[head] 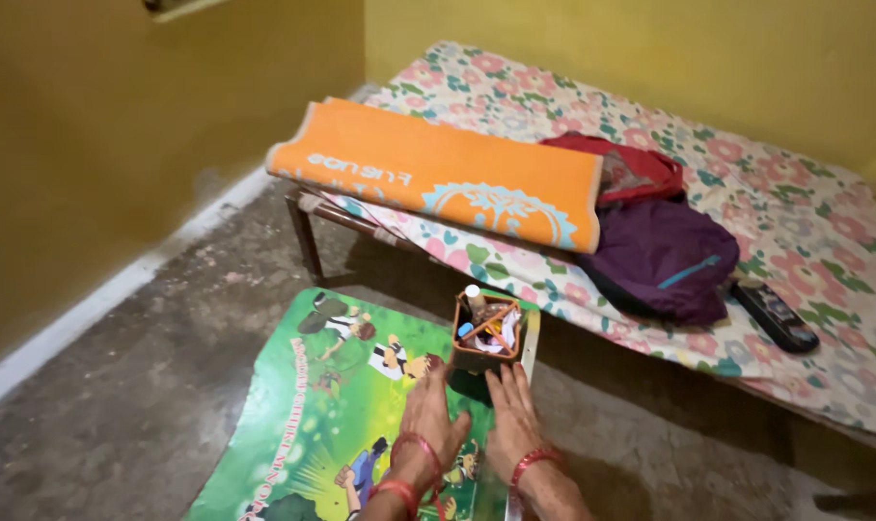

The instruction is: The person assembles a themed children's desk by aligning wooden panels, fitting parts of a frame together, and checking measurements using a yellow tape measure.

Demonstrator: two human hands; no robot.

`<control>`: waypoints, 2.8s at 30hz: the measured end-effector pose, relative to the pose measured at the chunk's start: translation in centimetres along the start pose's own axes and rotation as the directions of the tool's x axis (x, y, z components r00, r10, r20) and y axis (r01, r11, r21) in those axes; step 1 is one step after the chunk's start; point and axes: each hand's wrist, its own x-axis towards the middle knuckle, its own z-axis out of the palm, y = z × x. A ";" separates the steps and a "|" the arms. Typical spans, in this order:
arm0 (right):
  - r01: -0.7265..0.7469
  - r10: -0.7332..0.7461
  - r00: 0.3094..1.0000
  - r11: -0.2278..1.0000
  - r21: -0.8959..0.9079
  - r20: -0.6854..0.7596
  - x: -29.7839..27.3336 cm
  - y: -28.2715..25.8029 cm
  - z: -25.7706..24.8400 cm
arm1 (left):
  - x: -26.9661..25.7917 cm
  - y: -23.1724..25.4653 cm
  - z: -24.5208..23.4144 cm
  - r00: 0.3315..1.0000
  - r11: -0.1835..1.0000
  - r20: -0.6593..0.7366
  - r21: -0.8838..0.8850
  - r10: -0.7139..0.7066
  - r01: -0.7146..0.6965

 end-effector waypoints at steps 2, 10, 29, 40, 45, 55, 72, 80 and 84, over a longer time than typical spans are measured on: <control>-0.047 0.047 0.998 0.999 -0.023 0.038 0.0 0.3 0.7 | 1.9 0.7 0.4 0.999 0.999 -0.050 -0.026 0.023 -0.024; -0.154 0.154 0.988 0.987 0.036 -0.002 -1.5 -3.4 -2.0 | 8.9 0.6 3.1 0.982 0.996 -0.176 -0.059 -0.071 0.061; -0.144 0.133 0.976 0.988 -0.054 -0.171 -1.5 -4.0 -1.6 | 15.9 -8.5 9.1 0.971 0.782 0.078 -0.580 -0.225 0.228; -0.122 0.112 0.977 0.991 -0.049 -0.180 -1.8 -4.6 -2.2 | 10.6 -7.7 0.4 0.939 0.521 0.229 -0.786 -0.257 0.334; -0.091 0.082 0.977 0.995 -0.037 -0.196 -2.0 -4.5 -2.2 | 6.9 -15.6 -0.4 0.880 0.547 0.114 -0.744 -0.462 0.384; -0.118 0.108 0.981 0.992 -0.051 -0.164 -1.8 -4.4 -2.1 | 4.4 -26.7 8.5 0.930 0.699 0.021 -0.653 -0.367 0.290; -0.114 0.116 0.963 0.993 0.025 -0.244 -1.6 -4.3 -1.4 | 1.5 -15.8 4.9 0.918 0.970 -0.374 0.141 -0.133 0.198; -0.241 0.277 0.947 0.948 0.210 -0.165 -3.2 -4.9 -2.2 | -3.6 -4.3 5.1 0.991 0.932 -0.123 -0.361 -0.061 0.013; -0.282 0.316 0.942 0.927 0.247 -0.110 -4.3 -4.3 -1.1 | -4.8 -5.0 6.8 0.993 0.844 0.017 -0.526 -0.113 0.105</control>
